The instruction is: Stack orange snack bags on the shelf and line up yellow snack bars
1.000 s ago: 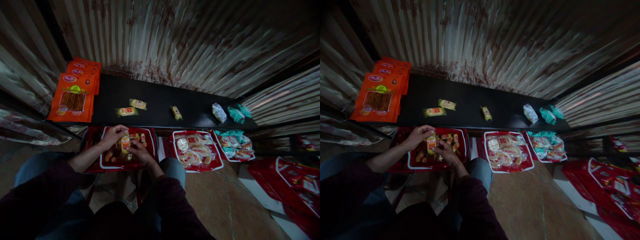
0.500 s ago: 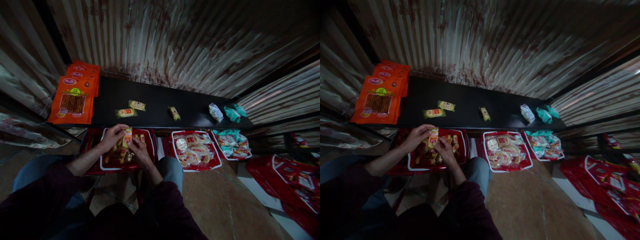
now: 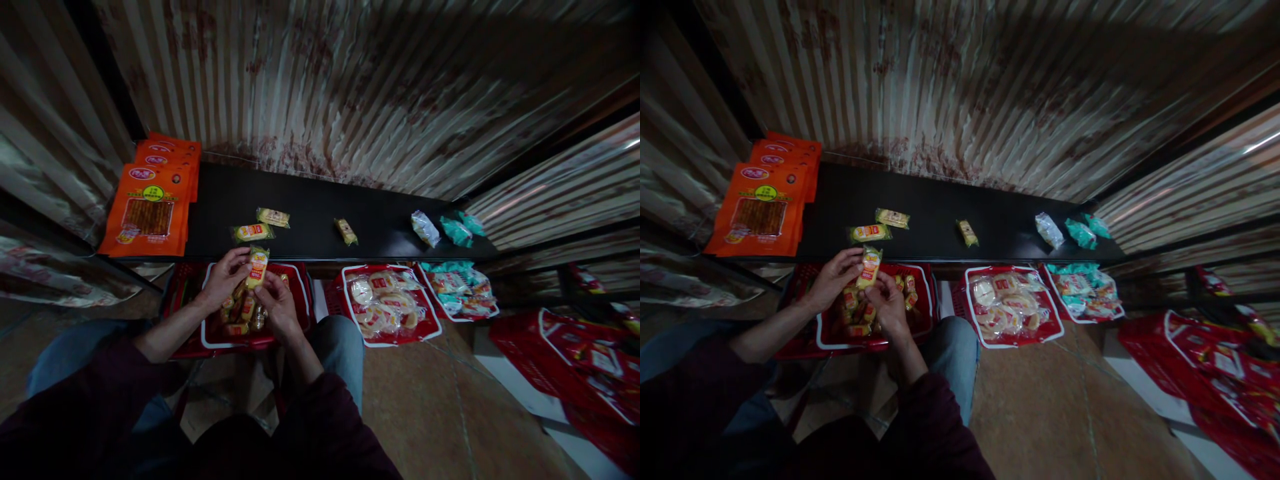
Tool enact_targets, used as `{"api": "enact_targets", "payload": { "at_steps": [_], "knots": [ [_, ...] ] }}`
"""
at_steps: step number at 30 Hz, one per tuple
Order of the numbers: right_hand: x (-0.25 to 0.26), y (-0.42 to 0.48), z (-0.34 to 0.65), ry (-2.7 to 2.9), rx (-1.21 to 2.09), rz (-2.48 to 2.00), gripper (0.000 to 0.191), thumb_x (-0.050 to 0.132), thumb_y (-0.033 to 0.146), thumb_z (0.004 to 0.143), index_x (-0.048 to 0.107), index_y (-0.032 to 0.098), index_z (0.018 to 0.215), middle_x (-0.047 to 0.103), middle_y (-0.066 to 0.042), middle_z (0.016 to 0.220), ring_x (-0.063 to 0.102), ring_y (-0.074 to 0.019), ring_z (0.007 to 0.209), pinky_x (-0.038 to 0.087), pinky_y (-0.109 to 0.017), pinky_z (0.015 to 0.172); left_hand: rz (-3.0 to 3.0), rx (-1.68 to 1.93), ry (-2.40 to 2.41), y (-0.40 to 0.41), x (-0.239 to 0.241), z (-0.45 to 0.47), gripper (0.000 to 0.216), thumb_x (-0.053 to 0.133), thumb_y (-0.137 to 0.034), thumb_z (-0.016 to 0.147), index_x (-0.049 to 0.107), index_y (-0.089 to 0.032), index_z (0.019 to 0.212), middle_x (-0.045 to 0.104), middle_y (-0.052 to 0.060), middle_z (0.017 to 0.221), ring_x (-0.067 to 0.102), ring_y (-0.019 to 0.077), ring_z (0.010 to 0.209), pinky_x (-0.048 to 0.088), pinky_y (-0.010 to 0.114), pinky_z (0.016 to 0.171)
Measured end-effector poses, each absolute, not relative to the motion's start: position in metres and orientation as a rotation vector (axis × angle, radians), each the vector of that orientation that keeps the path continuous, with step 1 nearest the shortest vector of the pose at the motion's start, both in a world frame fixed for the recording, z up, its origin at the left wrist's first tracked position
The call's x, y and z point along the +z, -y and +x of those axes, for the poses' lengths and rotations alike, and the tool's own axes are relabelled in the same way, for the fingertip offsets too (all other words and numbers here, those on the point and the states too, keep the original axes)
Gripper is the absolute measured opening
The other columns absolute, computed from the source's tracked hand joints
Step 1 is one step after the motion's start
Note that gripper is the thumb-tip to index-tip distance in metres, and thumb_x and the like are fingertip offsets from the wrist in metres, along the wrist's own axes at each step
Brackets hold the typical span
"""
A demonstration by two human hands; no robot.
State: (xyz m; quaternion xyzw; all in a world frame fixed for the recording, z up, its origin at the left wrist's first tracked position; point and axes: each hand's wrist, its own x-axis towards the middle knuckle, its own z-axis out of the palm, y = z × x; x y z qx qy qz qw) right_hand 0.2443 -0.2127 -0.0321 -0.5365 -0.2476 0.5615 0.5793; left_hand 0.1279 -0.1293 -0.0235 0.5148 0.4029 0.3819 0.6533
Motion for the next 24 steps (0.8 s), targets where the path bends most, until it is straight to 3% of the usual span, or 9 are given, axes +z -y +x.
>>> {"api": "enact_targets", "payload": {
  "at_steps": [5,9,12,16,19,24],
  "knots": [
    [-0.018,0.216,0.243,0.889,1.018,-1.519,0.042,0.065,0.032,0.073,0.053,0.023,0.112,0.064,-0.005,0.1,0.061,-0.0182,0.088,0.05,-0.032,0.08,1.227,0.906,-1.023,0.137,-0.03,0.13,0.045,0.063,-0.036,0.071,0.048,-0.018,0.11,0.063,0.008,0.104,0.062,0.0201,0.099,0.048,0.037,0.089],
    [-0.016,0.226,0.242,1.182,0.697,-1.797,0.041,0.06,0.029,0.077,0.053,0.022,0.117,0.062,-0.006,0.105,0.059,-0.0194,0.092,0.048,-0.034,0.083,1.211,0.866,-0.986,0.149,-0.026,0.133,0.033,0.063,-0.04,0.073,0.054,-0.018,0.095,0.064,0.007,0.102,0.06,0.0206,0.1,0.045,0.035,0.09],
    [-0.016,0.232,0.239,1.305,0.524,-1.898,0.045,0.059,0.029,0.078,0.051,0.021,0.121,0.06,-0.007,0.104,0.058,-0.0212,0.093,0.048,-0.038,0.084,1.129,0.834,-0.91,0.157,-0.021,0.134,0.034,0.066,-0.042,0.072,0.058,-0.018,0.096,0.065,0.006,0.103,0.059,0.0201,0.1,0.045,0.033,0.089],
    [-0.012,0.234,0.234,1.453,0.371,-1.867,0.047,0.061,0.031,0.077,0.053,0.02,0.122,0.055,-0.011,0.112,0.053,-0.0238,0.104,0.046,-0.041,0.092,0.875,0.838,-0.854,0.163,-0.02,0.137,0.037,0.073,-0.033,0.066,0.061,-0.018,0.098,0.068,0.004,0.099,0.061,0.018,0.096,0.045,0.028,0.087],
    [-0.01,0.233,0.232,1.513,0.304,-1.753,0.039,0.056,0.029,0.081,0.056,0.018,0.118,0.053,-0.013,0.118,0.049,-0.024,0.115,0.041,-0.042,0.1,0.617,0.804,-0.839,0.16,-0.021,0.136,0.034,0.071,-0.025,0.068,0.062,-0.016,0.099,0.069,0.004,0.093,0.064,0.0166,0.089,0.048,0.025,0.078],
    [-0.012,0.231,0.234,1.464,0.316,-1.709,0.031,0.046,0.021,0.085,0.057,0.018,0.115,0.055,-0.012,0.118,0.051,-0.021,0.113,0.042,-0.041,0.1,0.423,0.77,-0.715,0.154,-0.019,0.134,0.027,0.063,-0.012,0.072,0.062,-0.014,0.099,0.07,0.007,0.094,0.066,0.0161,0.086,0.05,0.025,0.074]
  ]
}}
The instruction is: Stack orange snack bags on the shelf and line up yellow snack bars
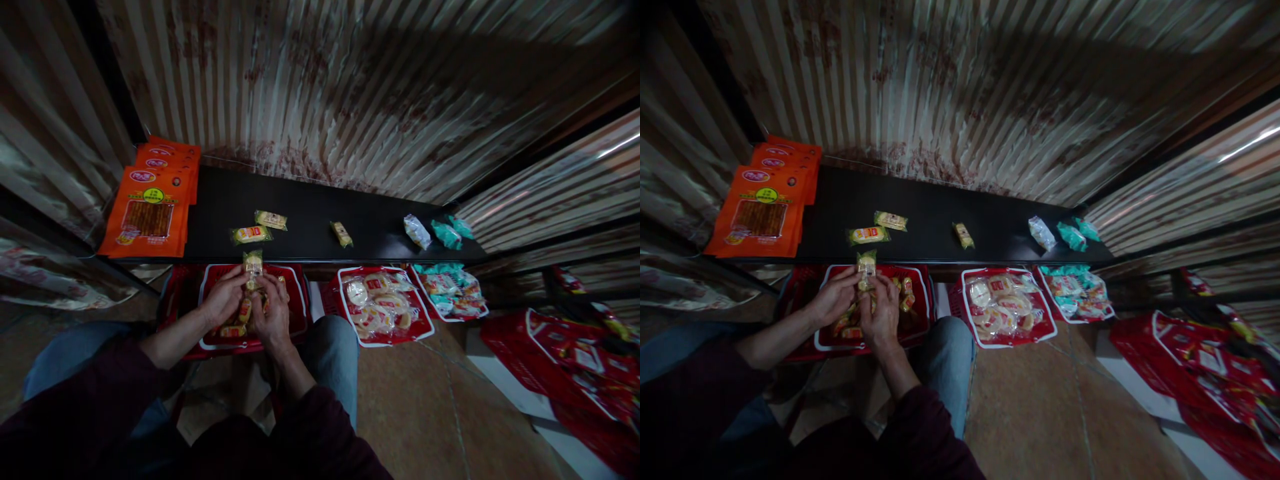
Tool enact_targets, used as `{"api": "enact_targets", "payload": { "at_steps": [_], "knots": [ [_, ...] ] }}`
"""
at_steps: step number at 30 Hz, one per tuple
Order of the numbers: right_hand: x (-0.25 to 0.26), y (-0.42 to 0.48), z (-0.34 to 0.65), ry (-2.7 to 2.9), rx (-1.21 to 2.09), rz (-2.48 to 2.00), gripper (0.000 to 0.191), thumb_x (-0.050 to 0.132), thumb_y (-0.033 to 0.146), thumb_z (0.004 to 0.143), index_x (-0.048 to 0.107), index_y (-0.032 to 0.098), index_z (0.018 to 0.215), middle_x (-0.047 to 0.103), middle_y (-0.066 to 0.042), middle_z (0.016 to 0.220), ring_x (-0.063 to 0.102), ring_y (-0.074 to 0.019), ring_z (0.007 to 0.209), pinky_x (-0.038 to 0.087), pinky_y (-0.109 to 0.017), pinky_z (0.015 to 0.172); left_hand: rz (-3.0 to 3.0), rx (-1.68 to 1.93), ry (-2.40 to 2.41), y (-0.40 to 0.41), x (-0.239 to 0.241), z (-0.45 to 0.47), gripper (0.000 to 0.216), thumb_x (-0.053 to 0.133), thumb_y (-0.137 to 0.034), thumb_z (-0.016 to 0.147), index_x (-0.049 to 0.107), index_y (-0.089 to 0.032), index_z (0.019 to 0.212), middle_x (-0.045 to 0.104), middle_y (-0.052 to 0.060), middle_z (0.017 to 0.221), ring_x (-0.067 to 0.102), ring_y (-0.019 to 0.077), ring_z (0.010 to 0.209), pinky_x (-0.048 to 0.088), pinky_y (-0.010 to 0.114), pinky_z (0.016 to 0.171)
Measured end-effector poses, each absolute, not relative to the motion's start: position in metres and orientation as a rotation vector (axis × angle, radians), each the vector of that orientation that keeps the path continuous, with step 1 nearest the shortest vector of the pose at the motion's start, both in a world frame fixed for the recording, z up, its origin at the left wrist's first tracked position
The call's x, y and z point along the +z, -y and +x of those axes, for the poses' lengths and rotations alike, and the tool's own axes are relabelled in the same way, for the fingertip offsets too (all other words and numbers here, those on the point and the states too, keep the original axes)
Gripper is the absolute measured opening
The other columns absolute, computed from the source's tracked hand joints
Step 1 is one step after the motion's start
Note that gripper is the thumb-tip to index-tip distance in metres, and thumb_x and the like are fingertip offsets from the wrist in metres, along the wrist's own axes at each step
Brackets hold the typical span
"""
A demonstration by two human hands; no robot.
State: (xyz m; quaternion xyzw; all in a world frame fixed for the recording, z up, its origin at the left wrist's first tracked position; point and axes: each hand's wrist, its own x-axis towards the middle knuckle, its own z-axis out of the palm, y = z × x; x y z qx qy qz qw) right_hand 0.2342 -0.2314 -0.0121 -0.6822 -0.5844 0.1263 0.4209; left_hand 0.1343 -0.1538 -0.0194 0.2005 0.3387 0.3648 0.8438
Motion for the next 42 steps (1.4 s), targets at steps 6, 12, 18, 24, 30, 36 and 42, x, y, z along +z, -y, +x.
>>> {"api": "enact_targets", "payload": {
  "at_steps": [6,12,18,24,30,36,42],
  "knots": [
    [-0.011,0.227,0.237,1.402,0.335,-1.695,0.026,0.045,0.018,0.085,0.059,0.018,0.107,0.056,-0.011,0.113,0.052,-0.0201,0.112,0.044,-0.039,0.098,0.367,0.769,-0.65,0.15,-0.015,0.137,0.027,0.056,-0.006,0.075,0.062,-0.014,0.101,0.07,0.007,0.095,0.066,0.0153,0.086,0.051,0.024,0.076],
    [-0.005,0.22,0.238,1.335,0.324,-1.692,0.022,0.046,0.025,0.087,0.055,0.018,0.106,0.054,-0.012,0.112,0.053,-0.0213,0.109,0.047,-0.04,0.092,0.397,0.744,-0.655,0.145,-0.006,0.138,0.018,0.06,-0.02,0.078,0.065,-0.015,0.094,0.071,0.007,0.093,0.066,0.0155,0.083,0.049,0.02,0.063],
    [0.003,0.211,0.236,1.269,0.398,-1.645,0.028,0.056,0.034,0.083,0.05,0.02,0.106,0.057,-0.01,0.11,0.057,-0.0211,0.101,0.05,-0.039,0.086,0.528,0.822,-0.694,0.142,-0.001,0.14,0.039,0.07,-0.032,0.069,0.068,-0.015,0.104,0.07,0.008,0.107,0.059,0.0236,0.11,0.044,0.03,0.095],
    [0.005,0.199,0.231,1.19,0.397,-1.667,0.032,0.063,0.035,0.078,0.05,0.022,0.103,0.056,-0.007,0.105,0.058,-0.021,0.096,0.052,-0.038,0.081,0.712,0.903,-0.735,0.141,-0.013,0.138,0.05,0.061,-0.046,0.077,0.063,-0.019,0.12,0.054,0.006,0.136,0.041,0.0238,0.132,0.025,0.037,0.114],
    [0.008,0.173,0.232,1.194,0.339,-1.73,0.027,0.06,0.033,0.077,0.05,0.021,0.099,0.053,-0.006,0.1,0.058,-0.0207,0.091,0.052,-0.039,0.079,1.072,0.944,-0.786,0.141,0.005,0.132,0.055,0.046,-0.051,0.086,0.051,-0.022,0.133,0.044,0.004,0.144,0.03,0.0207,0.139,0.015,0.035,0.117],
    [0.014,0.146,0.234,1.254,0.348,-1.657,0.025,0.055,0.029,0.08,0.053,0.019,0.103,0.057,-0.009,0.101,0.058,-0.0222,0.097,0.051,-0.041,0.086,1.25,1.076,-0.897,0.122,0.022,0.133,0.044,0.052,-0.038,0.085,0.057,-0.022,0.126,0.05,0.006,0.139,0.037,0.0215,0.135,0.02,0.034,0.115],
    [0.019,0.122,0.236,1.286,0.502,-1.57,0.029,0.05,0.026,0.084,0.054,0.019,0.112,0.066,-0.008,0.105,0.063,-0.0198,0.096,0.05,-0.036,0.088,1.336,1.196,-0.977,0.095,0.019,0.135,0.035,0.051,-0.025,0.084,0.062,-0.026,0.118,0.06,0.004,0.124,0.05,0.0201,0.119,0.031,0.033,0.108]
  ]
}}
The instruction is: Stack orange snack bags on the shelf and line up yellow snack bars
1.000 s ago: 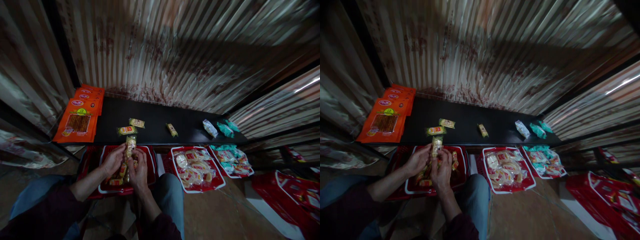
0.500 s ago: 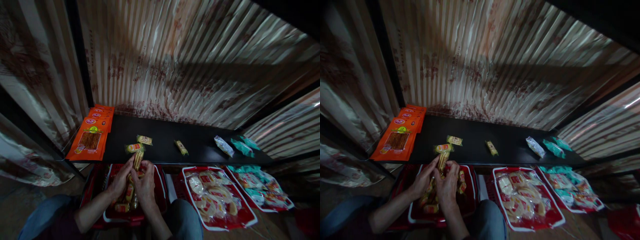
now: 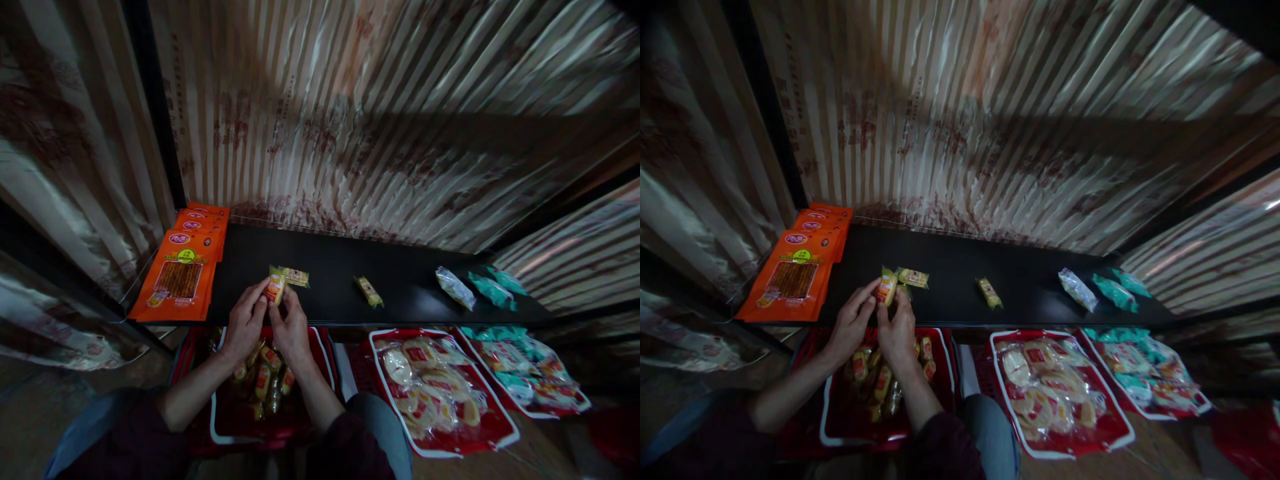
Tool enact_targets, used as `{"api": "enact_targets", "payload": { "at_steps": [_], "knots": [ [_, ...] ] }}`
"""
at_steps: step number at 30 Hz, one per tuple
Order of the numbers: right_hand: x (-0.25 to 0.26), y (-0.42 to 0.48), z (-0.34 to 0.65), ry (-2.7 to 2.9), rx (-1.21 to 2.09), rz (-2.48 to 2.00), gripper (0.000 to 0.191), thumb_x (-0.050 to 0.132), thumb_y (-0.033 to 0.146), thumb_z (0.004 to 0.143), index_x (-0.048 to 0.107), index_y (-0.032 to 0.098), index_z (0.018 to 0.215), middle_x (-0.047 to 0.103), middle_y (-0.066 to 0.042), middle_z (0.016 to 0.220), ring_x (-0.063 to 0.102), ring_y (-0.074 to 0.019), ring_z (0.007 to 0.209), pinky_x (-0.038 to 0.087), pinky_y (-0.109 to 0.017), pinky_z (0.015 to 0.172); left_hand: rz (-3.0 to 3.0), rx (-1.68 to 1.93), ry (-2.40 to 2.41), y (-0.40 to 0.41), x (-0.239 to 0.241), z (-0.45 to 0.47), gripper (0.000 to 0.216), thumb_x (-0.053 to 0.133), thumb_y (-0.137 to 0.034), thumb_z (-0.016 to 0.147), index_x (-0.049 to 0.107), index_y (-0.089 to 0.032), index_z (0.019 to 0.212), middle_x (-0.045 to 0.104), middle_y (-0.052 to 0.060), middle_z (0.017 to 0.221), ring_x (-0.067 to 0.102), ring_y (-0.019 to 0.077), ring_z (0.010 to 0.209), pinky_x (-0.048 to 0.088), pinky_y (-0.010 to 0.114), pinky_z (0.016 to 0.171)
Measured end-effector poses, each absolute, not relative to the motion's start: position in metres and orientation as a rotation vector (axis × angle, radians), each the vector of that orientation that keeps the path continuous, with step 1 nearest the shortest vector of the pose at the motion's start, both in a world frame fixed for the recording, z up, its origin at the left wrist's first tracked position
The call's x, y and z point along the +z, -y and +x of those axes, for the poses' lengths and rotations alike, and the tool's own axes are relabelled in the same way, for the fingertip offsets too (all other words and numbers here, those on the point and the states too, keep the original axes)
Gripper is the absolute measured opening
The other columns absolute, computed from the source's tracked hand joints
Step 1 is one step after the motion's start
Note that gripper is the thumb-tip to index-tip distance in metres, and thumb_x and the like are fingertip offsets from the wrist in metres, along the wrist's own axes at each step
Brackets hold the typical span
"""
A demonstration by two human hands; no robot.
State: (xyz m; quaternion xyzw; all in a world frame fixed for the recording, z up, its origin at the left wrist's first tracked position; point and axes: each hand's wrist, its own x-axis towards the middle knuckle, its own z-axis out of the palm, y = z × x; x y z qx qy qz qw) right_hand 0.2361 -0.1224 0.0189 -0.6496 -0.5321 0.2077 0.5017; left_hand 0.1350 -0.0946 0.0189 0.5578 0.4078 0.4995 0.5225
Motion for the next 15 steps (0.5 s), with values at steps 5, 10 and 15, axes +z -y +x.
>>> {"api": "enact_targets", "payload": {
  "at_steps": [5,10,15],
  "knots": [
    [0.024,0.096,0.236,1.266,0.59,-1.608,0.038,0.052,0.026,0.082,0.047,0.02,0.119,0.07,-0.007,0.103,0.067,-0.0189,0.087,0.052,-0.034,0.081,1.472,1.282,-1.081,0.073,0.019,0.135,0.038,0.048,-0.02,0.083,0.061,-0.026,0.118,0.059,0.005,0.123,0.05,0.0205,0.118,0.032,0.034,0.108],
    [0.03,0.062,0.231,1.283,0.598,-1.639,0.03,0.052,0.025,0.083,0.049,0.018,0.112,0.071,-0.009,0.098,0.069,-0.0187,0.083,0.052,-0.034,0.078,1.495,1.27,-1.164,0.048,0.026,0.131,0.039,0.048,-0.018,0.083,0.06,-0.023,0.12,0.057,0.007,0.126,0.049,0.0208,0.119,0.031,0.035,0.109],
    [0.024,0.016,0.226,1.234,0.569,-1.67,0.023,0.054,0.018,0.08,0.053,0.019,0.103,0.072,-0.006,0.088,0.069,-0.0176,0.08,0.051,-0.031,0.075,1.398,1.272,-1.202,0.016,0.03,0.128,0.03,0.055,-0.018,0.078,0.066,-0.024,0.105,0.052,0.005,0.134,0.041,0.0227,0.129,0.023,0.035,0.114]
  ]
}}
